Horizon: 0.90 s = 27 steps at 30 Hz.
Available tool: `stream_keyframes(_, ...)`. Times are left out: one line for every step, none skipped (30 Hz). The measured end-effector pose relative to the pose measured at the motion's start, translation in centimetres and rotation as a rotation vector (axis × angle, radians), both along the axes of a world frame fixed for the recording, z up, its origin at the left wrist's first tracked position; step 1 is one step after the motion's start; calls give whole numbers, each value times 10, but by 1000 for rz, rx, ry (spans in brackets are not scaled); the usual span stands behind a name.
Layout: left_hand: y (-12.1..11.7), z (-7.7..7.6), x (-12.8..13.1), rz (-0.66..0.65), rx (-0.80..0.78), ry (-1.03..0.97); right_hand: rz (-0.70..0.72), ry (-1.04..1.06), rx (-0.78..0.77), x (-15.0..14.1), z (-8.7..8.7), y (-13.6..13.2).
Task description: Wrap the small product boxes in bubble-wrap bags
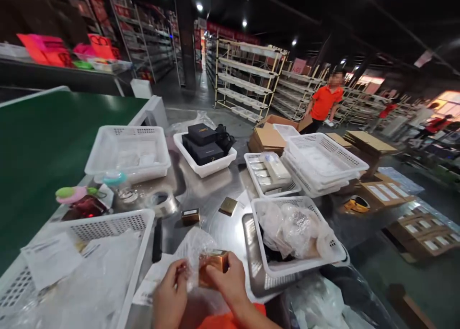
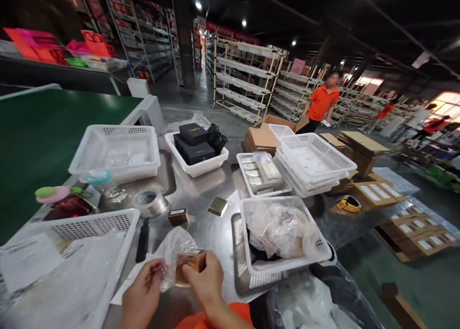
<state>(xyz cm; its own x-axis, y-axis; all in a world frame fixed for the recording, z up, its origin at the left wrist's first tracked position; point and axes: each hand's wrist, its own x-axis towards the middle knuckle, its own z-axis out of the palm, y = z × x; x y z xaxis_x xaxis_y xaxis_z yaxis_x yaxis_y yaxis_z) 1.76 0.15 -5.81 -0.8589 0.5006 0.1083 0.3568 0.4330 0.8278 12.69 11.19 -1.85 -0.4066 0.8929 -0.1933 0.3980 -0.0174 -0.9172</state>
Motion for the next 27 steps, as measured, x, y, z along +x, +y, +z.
stream_keyframes(2,3,2,22,22,-85,-2,28,-19,0,-2,0)
stream_keyframes(5,5,4,29,58,-149,-5,62,-44,1,-4,1)
stream_keyframes(8,7,9,19,99,-200,-10,92,-69,1,-6,2)
stream_keyframes(12,8,13,-15,127,-247,-14,114,-87,1,-8,4)
stream_keyframes(15,8,18,-55,136,-285,-20,130,-96,1,-9,6)
stream_keyframes(19,8,23,-86,125,-300,-28,135,-97,1,-11,7)
stream_keyframes(22,7,27,-104,100,-283,-35,130,-94,1,-12,7)
stream_keyframes(24,6,29,-101,67,-230,-36,117,-86,2,-13,7)
stream_keyframes(26,4,30,-93,38,-154,-29,99,-76,2,-13,6)
stream_keyframes(27,3,29,-88,24,-61,-16,81,-65,3,-14,5)
stream_keyframes(27,3,26,-90,26,52,0,62,-51,4,-14,3)
stream_keyframes(27,2,22,-100,37,181,14,36,-30,4,-13,0)
stream_keyframes(26,3,18,-111,48,324,24,1,0,5,-12,-1)
stream_keyframes(25,4,14,-117,59,474,33,-38,36,6,-11,-3)
stream_keyframes(24,6,11,-122,66,613,48,-74,71,6,-9,-4)
stream_keyframes(23,9,10,-131,63,722,71,-95,93,6,-8,-4)
stream_keyframes(21,12,11,-148,57,795,99,-94,91,6,-6,-4)
stream_keyframes(20,16,13,-172,53,830,127,-71,66,6,-4,-3)
stream_keyframes(19,19,16,-193,50,842,140,-28,26,5,-2,-2)
stream_keyframes(18,21,19,-202,40,844,128,29,-28,5,-1,0)
stream_keyframes(18,22,23,-195,17,841,94,92,-84,4,1,1)
stream_keyframes(17,21,25,-176,-20,842,53,150,-133,3,2,3)
stream_keyframes(16,20,26,-148,-71,841,20,196,-165,3,3,5)
stream_keyframes(15,18,27,-107,-138,827,-1,237,-217,2,3,6)
stream_keyframes(14,16,27,-59,-208,799,-22,281,-301,1,2,7)
stream_keyframes(14,13,27,-19,-272,749,-42,325,-403,1,1,9)
stream_keyframes(13,11,26,-2,-320,679,-66,369,-507,0,-1,9)
